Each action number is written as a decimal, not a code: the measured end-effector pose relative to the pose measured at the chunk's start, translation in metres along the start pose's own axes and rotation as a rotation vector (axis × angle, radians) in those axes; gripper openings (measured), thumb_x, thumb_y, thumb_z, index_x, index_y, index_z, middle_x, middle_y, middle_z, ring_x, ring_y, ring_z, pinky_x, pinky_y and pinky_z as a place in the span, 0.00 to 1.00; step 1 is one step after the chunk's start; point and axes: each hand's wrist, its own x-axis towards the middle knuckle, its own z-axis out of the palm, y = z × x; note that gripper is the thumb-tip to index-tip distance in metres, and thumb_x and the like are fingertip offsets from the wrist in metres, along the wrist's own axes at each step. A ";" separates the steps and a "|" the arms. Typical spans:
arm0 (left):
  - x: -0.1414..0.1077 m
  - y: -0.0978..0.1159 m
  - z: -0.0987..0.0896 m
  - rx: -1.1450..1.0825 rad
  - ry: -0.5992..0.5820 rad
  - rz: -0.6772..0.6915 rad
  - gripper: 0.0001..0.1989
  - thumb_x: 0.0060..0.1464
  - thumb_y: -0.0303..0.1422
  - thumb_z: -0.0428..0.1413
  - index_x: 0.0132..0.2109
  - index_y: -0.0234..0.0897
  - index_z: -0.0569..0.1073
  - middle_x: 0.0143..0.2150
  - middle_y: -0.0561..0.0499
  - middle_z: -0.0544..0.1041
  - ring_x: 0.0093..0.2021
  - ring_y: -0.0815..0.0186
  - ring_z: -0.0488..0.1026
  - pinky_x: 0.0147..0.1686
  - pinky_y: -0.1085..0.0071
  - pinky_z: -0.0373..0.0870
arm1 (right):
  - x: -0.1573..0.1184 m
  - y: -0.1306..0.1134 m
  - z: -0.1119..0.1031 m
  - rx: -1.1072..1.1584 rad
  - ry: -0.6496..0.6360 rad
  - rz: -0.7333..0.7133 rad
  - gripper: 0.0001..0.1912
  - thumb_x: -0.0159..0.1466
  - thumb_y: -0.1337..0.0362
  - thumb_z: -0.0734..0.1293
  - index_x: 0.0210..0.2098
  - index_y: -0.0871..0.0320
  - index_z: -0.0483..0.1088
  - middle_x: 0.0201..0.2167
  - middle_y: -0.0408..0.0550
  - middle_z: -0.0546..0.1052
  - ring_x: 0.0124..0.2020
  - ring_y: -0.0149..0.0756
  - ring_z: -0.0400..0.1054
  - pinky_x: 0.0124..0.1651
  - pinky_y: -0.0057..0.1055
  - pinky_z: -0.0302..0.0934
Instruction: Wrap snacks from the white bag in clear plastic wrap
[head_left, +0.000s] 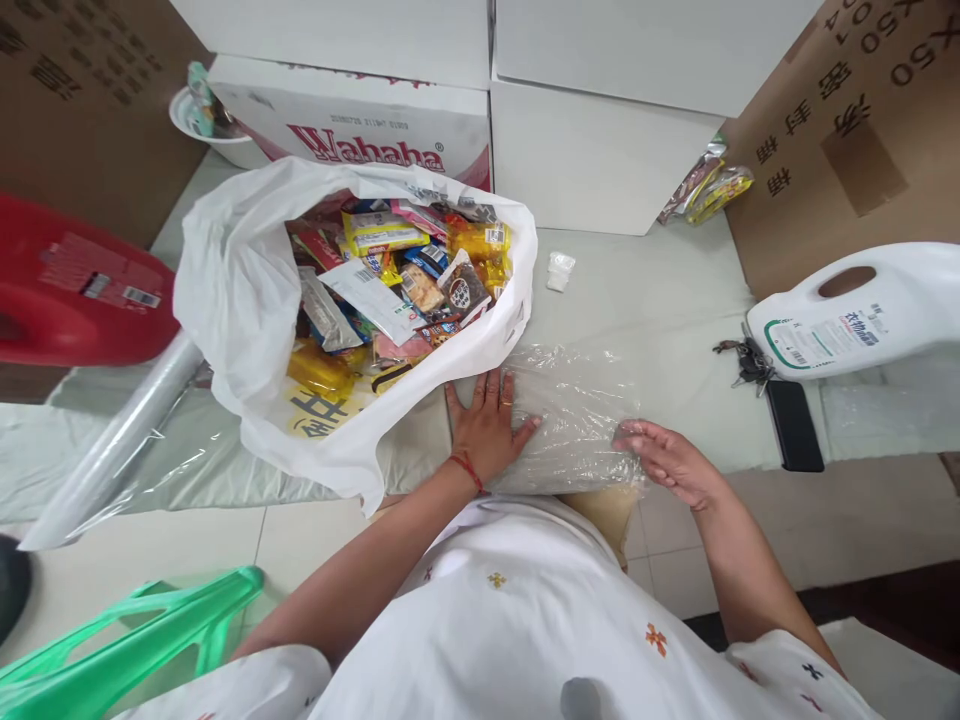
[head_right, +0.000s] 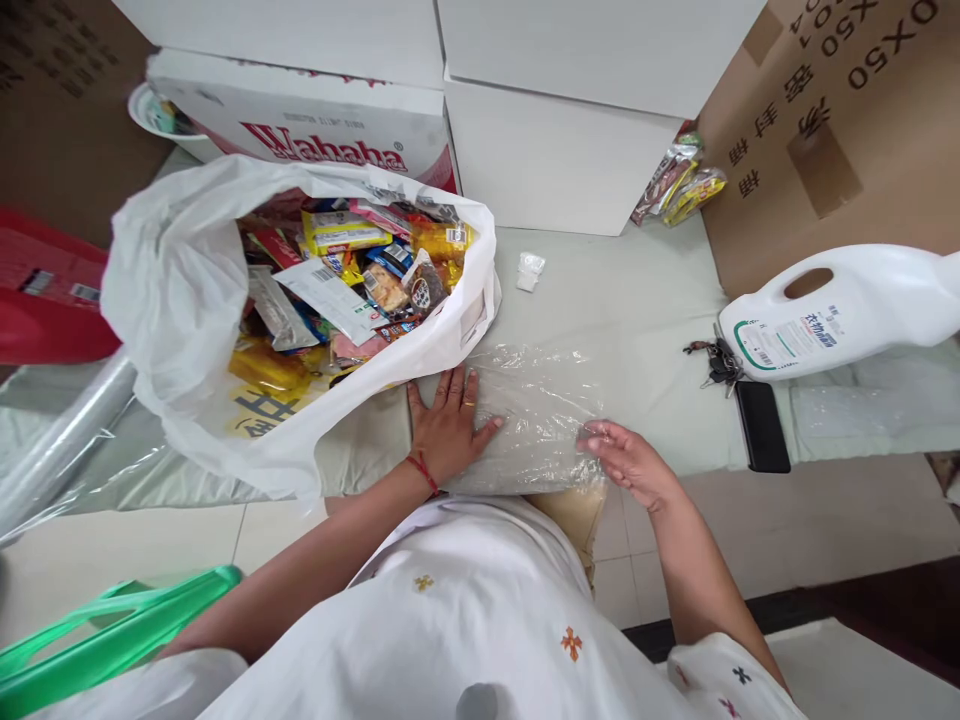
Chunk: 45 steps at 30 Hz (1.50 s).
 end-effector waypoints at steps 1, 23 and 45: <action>-0.001 -0.001 0.000 -0.007 0.006 0.000 0.42 0.69 0.56 0.41 0.76 0.31 0.53 0.79 0.35 0.48 0.78 0.43 0.45 0.70 0.26 0.28 | 0.000 0.002 0.004 -0.045 -0.012 0.017 0.34 0.48 0.46 0.82 0.48 0.57 0.75 0.35 0.48 0.80 0.16 0.17 0.47 0.18 0.22 0.37; -0.023 -0.034 -0.005 -0.092 -0.110 0.092 0.55 0.59 0.65 0.49 0.78 0.30 0.48 0.80 0.39 0.41 0.80 0.47 0.39 0.75 0.39 0.33 | 0.099 -0.012 0.026 -1.462 0.618 -0.701 0.32 0.77 0.51 0.49 0.74 0.57 0.56 0.76 0.53 0.56 0.77 0.52 0.46 0.74 0.61 0.42; 0.031 0.029 -0.014 -0.359 0.020 0.242 0.30 0.73 0.44 0.39 0.68 0.27 0.68 0.73 0.35 0.63 0.75 0.54 0.56 0.74 0.53 0.51 | 0.000 0.053 0.146 -1.264 -0.010 -0.902 0.28 0.73 0.52 0.63 0.68 0.57 0.67 0.67 0.59 0.70 0.70 0.56 0.61 0.71 0.61 0.58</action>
